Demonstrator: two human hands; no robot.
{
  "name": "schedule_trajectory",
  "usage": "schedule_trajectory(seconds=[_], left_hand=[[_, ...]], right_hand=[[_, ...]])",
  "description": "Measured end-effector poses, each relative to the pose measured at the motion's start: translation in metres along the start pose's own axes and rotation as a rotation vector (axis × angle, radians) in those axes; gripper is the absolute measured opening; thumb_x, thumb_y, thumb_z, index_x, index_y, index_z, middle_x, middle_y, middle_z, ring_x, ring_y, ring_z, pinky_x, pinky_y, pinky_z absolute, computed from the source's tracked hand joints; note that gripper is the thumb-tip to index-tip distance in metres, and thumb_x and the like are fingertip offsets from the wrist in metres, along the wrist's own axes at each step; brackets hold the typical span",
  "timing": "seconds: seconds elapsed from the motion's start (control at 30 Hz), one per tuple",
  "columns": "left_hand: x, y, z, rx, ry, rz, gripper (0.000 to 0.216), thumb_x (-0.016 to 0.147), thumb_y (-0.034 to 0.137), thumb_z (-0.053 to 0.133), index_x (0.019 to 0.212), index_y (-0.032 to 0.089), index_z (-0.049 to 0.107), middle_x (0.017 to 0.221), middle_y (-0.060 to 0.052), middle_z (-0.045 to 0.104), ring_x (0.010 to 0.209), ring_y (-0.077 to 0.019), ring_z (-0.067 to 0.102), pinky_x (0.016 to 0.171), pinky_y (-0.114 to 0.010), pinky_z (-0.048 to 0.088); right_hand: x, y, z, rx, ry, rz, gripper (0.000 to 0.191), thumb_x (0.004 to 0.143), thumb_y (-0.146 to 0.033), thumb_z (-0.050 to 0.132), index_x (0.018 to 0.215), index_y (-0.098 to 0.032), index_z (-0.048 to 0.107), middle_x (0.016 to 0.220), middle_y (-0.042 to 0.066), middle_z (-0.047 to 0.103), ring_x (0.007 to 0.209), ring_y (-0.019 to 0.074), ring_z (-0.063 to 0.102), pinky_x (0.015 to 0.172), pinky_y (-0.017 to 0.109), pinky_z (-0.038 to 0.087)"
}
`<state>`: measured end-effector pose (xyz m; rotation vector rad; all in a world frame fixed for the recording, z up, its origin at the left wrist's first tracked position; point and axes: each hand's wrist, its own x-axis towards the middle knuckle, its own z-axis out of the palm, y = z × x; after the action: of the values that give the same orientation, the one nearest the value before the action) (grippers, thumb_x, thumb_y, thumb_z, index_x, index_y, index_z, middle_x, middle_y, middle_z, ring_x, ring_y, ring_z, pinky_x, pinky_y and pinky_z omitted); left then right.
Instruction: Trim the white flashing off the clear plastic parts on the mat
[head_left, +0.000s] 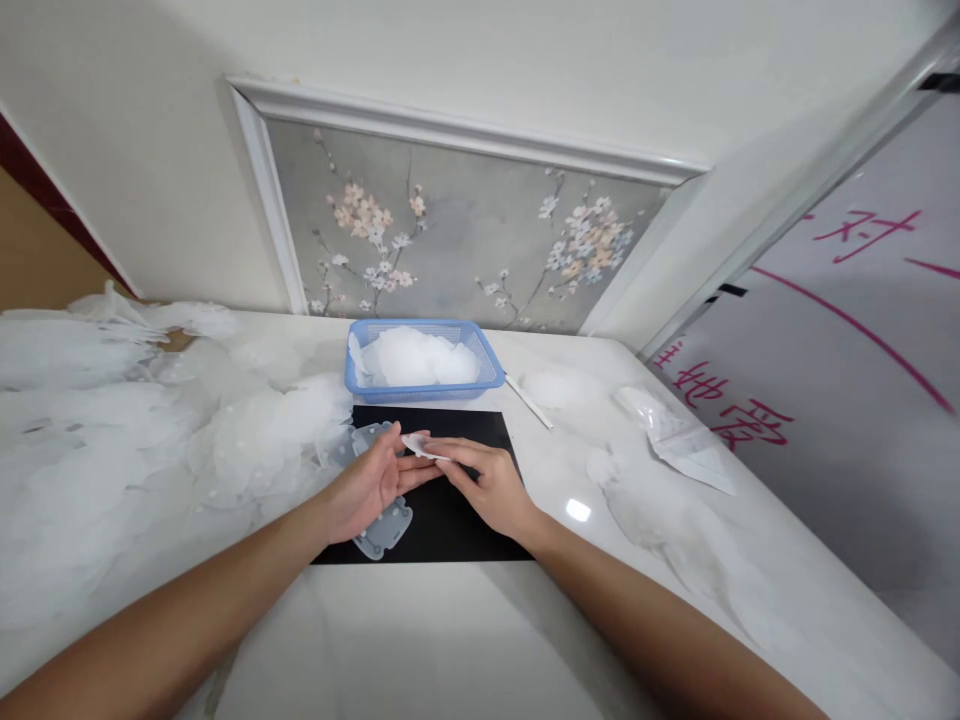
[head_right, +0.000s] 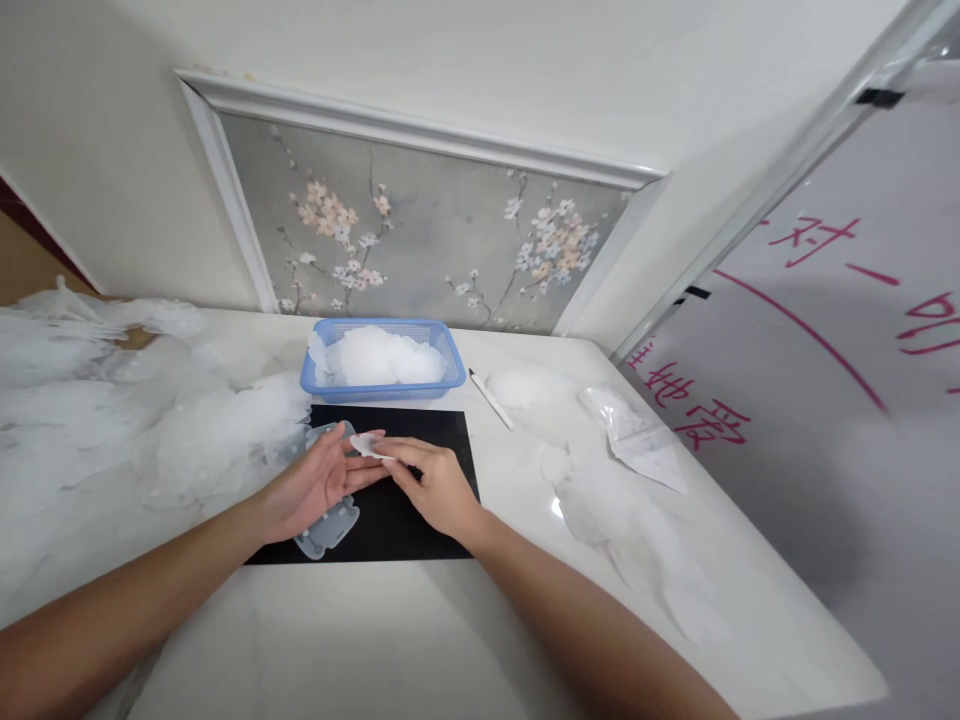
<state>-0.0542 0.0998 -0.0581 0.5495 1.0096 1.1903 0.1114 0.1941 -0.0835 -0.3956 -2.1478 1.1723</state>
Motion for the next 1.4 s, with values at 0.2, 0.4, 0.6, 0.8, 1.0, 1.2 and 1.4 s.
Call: schedule_trajectory(seconds=[0.2,0.4,0.6,0.8,1.0,1.2,1.4], left_hand=[[-0.002,-0.009,0.005,0.405,0.236,0.286,0.043,0.091,0.047,0.050,0.129,0.028,0.053,0.114,-0.006,0.057,0.090,-0.0186,0.061,0.086,-0.035,0.049],[-0.010,-0.011,0.012,0.944,0.342,0.655,0.016,0.087,0.034,0.058,0.091,0.026,0.072,0.095,-0.004,0.057,0.081,-0.0172,0.053,0.066,-0.029,0.042],[-0.005,0.010,0.006,0.842,0.436,0.579,0.016,0.079,0.027,0.065,0.064,0.022,0.064,0.066,0.000,0.061,0.065,-0.0177,0.052,0.063,-0.030,0.039],[0.003,0.021,-0.030,1.087,0.521,0.581,0.010,0.075,0.030,0.069,0.067,0.024,0.066,0.077,-0.006,0.063,0.089,-0.0294,0.055,0.092,-0.040,0.036],[0.004,0.017,-0.026,1.125,0.450,0.568,0.037,0.066,0.012,0.070,0.100,0.027,0.069,0.088,-0.003,0.060,0.090,-0.0271,0.054,0.093,-0.041,0.033],[-0.001,0.026,-0.004,0.714,0.373,0.479,0.021,0.076,0.029,0.065,0.096,0.022,0.070,0.070,0.002,0.050,0.066,-0.0156,0.048,0.066,-0.028,0.037],[0.000,0.020,0.000,0.463,0.337,0.444,0.021,0.074,0.029,0.067,0.094,0.021,0.067,0.074,0.002,0.050,0.069,-0.0139,0.047,0.063,-0.025,0.038]], right_hand=[[0.001,-0.001,-0.002,-0.005,0.018,0.004,0.023,0.095,-0.029,0.051,0.105,-0.026,0.071,0.110,0.003,0.072,0.105,0.0201,0.066,0.094,0.037,0.051],[-0.001,-0.005,-0.001,-0.040,-0.002,0.012,0.020,0.093,-0.030,0.051,0.090,-0.023,0.069,0.092,0.004,0.072,0.083,0.0196,0.068,0.077,0.033,0.052],[0.002,-0.006,0.000,-0.005,0.041,0.156,0.029,0.090,-0.039,0.050,0.070,-0.019,0.060,0.062,-0.001,0.057,0.057,0.0138,0.053,0.054,0.025,0.042],[0.004,0.023,-0.016,0.134,0.196,0.327,0.036,0.081,-0.033,0.057,0.115,-0.022,0.053,0.082,0.001,0.067,0.069,0.0175,0.059,0.065,0.029,0.048],[0.004,0.013,-0.019,0.171,0.131,0.389,0.021,0.080,-0.025,0.041,0.083,-0.021,0.061,0.060,-0.003,0.049,0.051,0.0125,0.044,0.051,0.025,0.037],[0.001,0.003,0.000,-0.132,0.082,0.150,0.035,0.078,-0.031,0.065,0.112,-0.023,0.061,0.075,-0.002,0.056,0.059,0.0131,0.049,0.059,0.027,0.043],[-0.003,0.013,0.007,-0.132,0.054,0.060,0.061,0.082,-0.023,0.064,0.137,-0.029,0.041,0.101,0.001,0.066,0.060,0.0131,0.051,0.065,0.030,0.049]])
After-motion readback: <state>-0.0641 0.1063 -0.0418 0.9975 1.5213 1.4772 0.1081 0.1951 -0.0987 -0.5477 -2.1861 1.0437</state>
